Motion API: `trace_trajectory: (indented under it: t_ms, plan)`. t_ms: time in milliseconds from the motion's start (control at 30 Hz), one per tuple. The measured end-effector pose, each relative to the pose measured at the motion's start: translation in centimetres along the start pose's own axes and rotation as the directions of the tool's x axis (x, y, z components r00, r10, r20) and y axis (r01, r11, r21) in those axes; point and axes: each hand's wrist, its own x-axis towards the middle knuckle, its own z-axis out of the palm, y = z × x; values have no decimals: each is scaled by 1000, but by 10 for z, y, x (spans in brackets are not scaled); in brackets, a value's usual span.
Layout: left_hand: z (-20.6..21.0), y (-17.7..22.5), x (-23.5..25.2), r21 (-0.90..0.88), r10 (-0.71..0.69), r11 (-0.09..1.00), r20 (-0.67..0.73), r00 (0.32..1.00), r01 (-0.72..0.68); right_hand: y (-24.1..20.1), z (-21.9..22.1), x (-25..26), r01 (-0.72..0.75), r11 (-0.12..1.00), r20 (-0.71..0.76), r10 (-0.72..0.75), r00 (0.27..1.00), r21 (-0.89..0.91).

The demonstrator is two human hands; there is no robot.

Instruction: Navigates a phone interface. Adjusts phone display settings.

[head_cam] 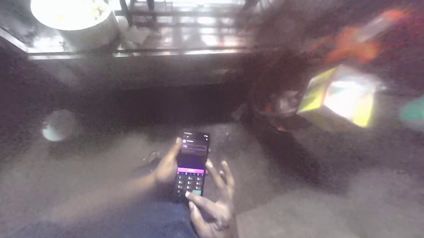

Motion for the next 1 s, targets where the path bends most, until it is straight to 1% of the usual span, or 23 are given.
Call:
trace_trajectory:
  t_ms: [233,300,367,467,567,767,800,900,967,1000]
  plan:
    - [-2,-1,-2,-12,11,1000,13,1000,-11,-2,-2,-1,-44,999,55,44,997,5]
    - [-2,-2,-1,-18,7,1000,29,1000,-6,0,-3,-1,-37,999,25,37,999,18]
    - [-2,-3,0,-24,-1,1000,44,999,2,3,-1,1,-22,999,-44,23,999,30]
    - [-1,-2,-1,-35,-14,999,77,997,17,6,-1,6,-41,999,-118,40,992,-10]
    - [-1,-4,-1,-16,-32,999,116,993,34,4,-4,8,-92,995,-114,87,990,-40]
    - [-2,-7,0,4,-51,999,145,988,51,7,-7,8,-109,992,-93,104,990,-57]
    - [-2,-8,1,-1,-54,998,152,987,55,8,-8,8,-102,994,-114,97,989,-39]
    - [2,-9,2,3,-44,999,146,988,44,11,-9,5,-104,989,-245,126,961,103]
    - [3,-11,4,11,-33,999,157,987,32,13,-10,3,-169,962,-295,228,928,212]
    - [3,-12,5,16,-26,1000,163,986,24,15,-11,2,-210,938,-291,290,912,275]
